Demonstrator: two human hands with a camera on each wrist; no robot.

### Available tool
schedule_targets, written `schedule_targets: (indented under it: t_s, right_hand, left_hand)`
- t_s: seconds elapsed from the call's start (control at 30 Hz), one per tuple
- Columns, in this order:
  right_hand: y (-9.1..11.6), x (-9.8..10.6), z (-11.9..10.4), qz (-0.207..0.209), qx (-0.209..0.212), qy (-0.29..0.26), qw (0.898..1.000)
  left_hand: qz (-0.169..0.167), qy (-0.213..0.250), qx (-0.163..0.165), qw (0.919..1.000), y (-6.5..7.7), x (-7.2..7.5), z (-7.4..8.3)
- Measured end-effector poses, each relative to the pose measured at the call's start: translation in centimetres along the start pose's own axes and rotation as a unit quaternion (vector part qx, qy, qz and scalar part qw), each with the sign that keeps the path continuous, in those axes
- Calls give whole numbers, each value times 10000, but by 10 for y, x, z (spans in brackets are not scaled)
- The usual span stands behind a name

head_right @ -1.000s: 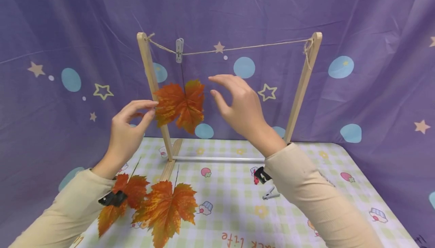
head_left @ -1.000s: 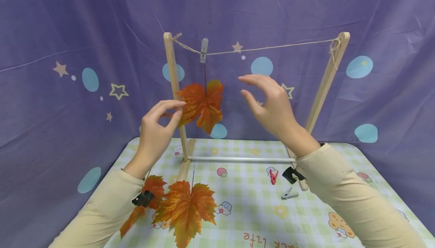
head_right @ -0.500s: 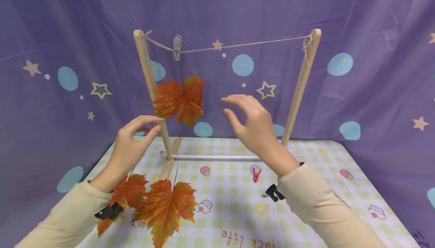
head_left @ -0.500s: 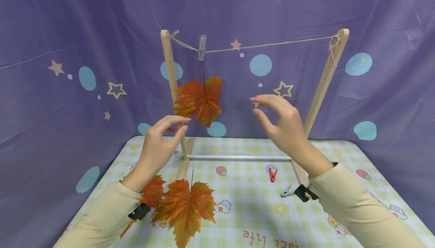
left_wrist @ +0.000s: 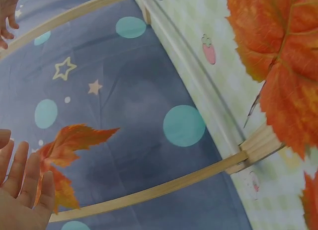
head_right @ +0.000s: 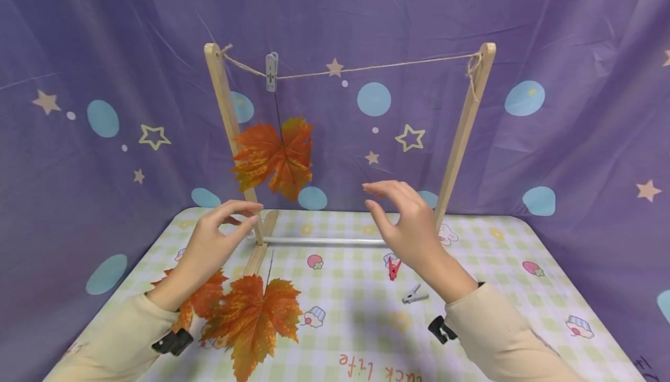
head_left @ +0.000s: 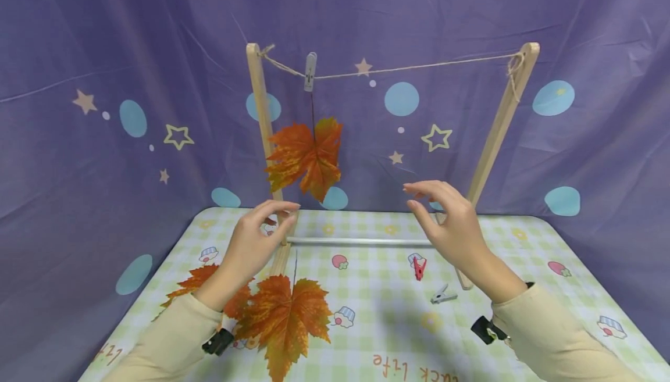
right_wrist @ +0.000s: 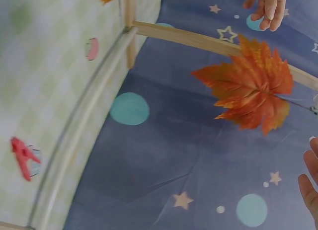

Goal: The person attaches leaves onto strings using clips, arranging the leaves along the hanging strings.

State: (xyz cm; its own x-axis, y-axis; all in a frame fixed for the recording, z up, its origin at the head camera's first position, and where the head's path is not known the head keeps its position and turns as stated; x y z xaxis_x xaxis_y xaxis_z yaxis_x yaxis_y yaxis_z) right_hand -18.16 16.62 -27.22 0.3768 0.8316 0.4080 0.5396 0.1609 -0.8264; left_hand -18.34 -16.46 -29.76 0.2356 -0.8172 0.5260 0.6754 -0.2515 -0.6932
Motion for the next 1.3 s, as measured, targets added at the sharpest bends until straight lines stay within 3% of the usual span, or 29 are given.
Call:
schedule_targets:
  t_s: [0.5, 0.67, 1.07, 1.3]
  right_hand:
    - [41, 9, 25, -29, -204, -126, 9997]
    - [55, 9, 35, -161, -461, -216, 9986]
    - [86, 5, 54, -547, -680, 32, 9962]
    - [102, 2, 62, -694, -1039, 222, 9919]
  left_hand:
    - [-542, 254, 991, 9933, 25, -22, -15]
    - [-685, 210, 1280, 9892, 32, -31, -21]
    - [-956, -124, 1623, 9820, 47, -47, -34]
    - [-1121, -344, 1886, 9750, 55, -54, -44]
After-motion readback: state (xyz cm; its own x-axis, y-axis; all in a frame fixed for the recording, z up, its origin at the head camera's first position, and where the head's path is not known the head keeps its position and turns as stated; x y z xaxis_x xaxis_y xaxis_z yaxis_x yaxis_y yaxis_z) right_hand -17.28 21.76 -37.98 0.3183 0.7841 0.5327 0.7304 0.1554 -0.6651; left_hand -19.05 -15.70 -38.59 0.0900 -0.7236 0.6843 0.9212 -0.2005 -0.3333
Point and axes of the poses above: each hand's wrist, its own y-axis away from the middle knuckle, its own x-axis out of the back of the hand, z = x × y, the point moved 1 cm from there along -y, towards the middle knuckle, and after that the axes turned 7 degrees about -x, right-handed, at the moved point
